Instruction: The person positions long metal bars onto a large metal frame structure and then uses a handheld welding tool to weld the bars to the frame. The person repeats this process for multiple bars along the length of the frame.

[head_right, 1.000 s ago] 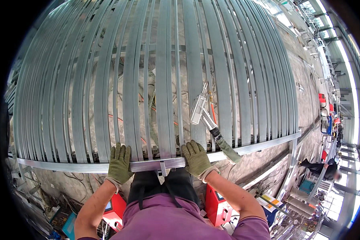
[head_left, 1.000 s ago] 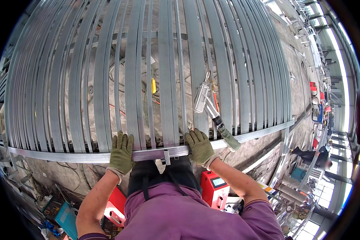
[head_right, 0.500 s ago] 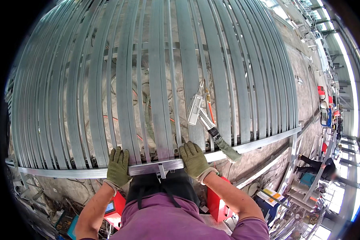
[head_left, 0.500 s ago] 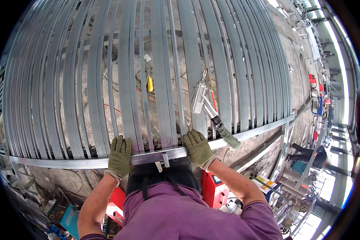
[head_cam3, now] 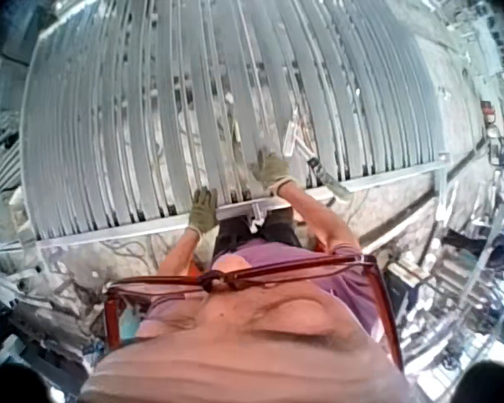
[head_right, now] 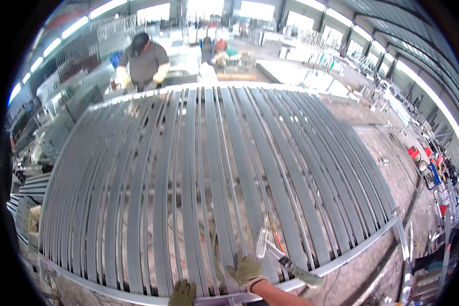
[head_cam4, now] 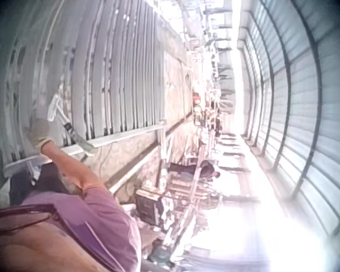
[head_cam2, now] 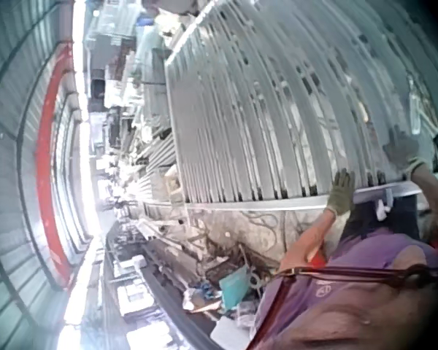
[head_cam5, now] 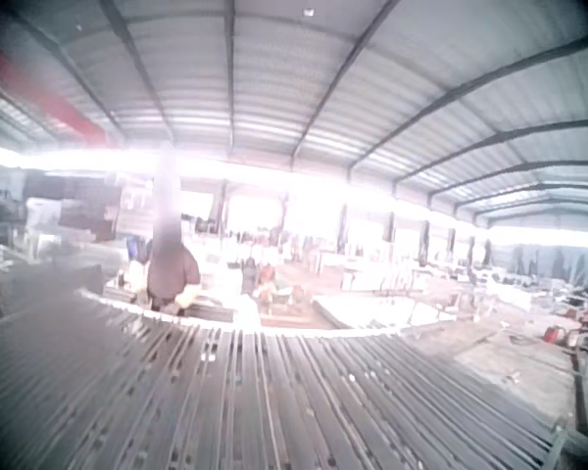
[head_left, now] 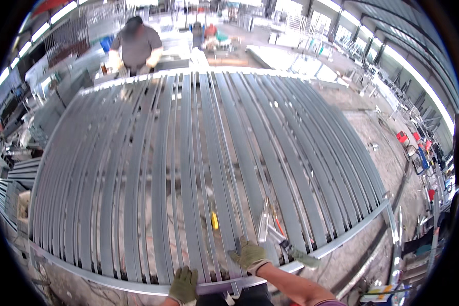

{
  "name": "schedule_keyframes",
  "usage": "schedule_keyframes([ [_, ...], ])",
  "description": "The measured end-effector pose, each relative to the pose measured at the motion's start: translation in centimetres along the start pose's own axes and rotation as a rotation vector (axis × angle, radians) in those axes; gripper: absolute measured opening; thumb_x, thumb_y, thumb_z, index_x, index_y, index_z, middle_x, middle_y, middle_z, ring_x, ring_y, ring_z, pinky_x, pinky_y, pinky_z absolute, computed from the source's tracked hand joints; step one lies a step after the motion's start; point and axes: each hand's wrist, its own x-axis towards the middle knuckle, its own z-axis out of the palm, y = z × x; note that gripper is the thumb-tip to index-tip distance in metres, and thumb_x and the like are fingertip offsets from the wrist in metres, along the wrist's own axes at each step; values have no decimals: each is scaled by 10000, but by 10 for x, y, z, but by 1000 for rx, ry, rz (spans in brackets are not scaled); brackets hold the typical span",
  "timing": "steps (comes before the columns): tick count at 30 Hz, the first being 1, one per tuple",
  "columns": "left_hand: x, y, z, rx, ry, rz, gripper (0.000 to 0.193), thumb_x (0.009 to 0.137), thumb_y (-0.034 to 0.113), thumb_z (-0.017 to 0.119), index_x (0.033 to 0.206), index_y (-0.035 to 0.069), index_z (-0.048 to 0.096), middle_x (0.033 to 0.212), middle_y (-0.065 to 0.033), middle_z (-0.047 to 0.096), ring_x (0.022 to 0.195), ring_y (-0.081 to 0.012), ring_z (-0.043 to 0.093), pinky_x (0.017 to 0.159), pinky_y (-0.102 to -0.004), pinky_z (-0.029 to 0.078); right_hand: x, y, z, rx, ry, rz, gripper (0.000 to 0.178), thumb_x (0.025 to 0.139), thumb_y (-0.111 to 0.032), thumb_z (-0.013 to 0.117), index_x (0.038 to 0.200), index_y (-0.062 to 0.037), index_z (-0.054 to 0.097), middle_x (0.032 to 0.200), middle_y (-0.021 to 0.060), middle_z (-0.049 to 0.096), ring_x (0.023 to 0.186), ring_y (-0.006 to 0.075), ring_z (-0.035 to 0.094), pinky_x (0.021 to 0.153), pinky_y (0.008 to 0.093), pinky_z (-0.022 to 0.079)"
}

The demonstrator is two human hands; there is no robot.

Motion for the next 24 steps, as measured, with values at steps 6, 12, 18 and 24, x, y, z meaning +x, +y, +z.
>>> schedule_keyframes([
  [6, 0, -2, 56, -1, 150, -61, 1207, 818, 649, 764, 1644, -86, 281, 1612, -294, 450, 1602, -479, 244, 1321, -606, 146, 59, -33, 30, 17, -39, 68, 1077, 994, -627, 593, 1674, 91, 167, 1431, 292, 643, 1214, 406, 713, 980, 517, 569],
  [12, -4, 0, 49, -8, 93, -59, 1265, 816, 699, 738, 1665, -83, 221, 1640, -295, 424, 1617, -472, 216, 1332, -595, 88, 63, -34, 42, 53, -40, 104, 1146, 978, -687, 570, 1677, 101, 116, 1468, 284, 615, 1290, 406, 664, 1059, 489, 528],
  [18, -3, -2, 51, -36, 36, -57, 1260, 829, 698, 719, 1673, -80, 200, 1667, -291, 397, 1633, -460, 186, 1335, -593, 60, 75, -35, 49, 72, -40, 131, 1163, 970, -693, 584, 1671, 112, 121, 1475, 286, 609, 1292, 411, 661, 1059, 483, 530],
  [24, -4, -3, 45, -27, 44, -57, 1253, 832, 691, 720, 1674, -78, 201, 1664, -289, 400, 1633, -457, 189, 1337, -592, 59, 61, -42, 30, 82, -31, 54, 1019, 1004, -585, 568, 1624, 156, 244, 1588, 364, 461, 1358, 428, 623, 1118, 488, 511],
])
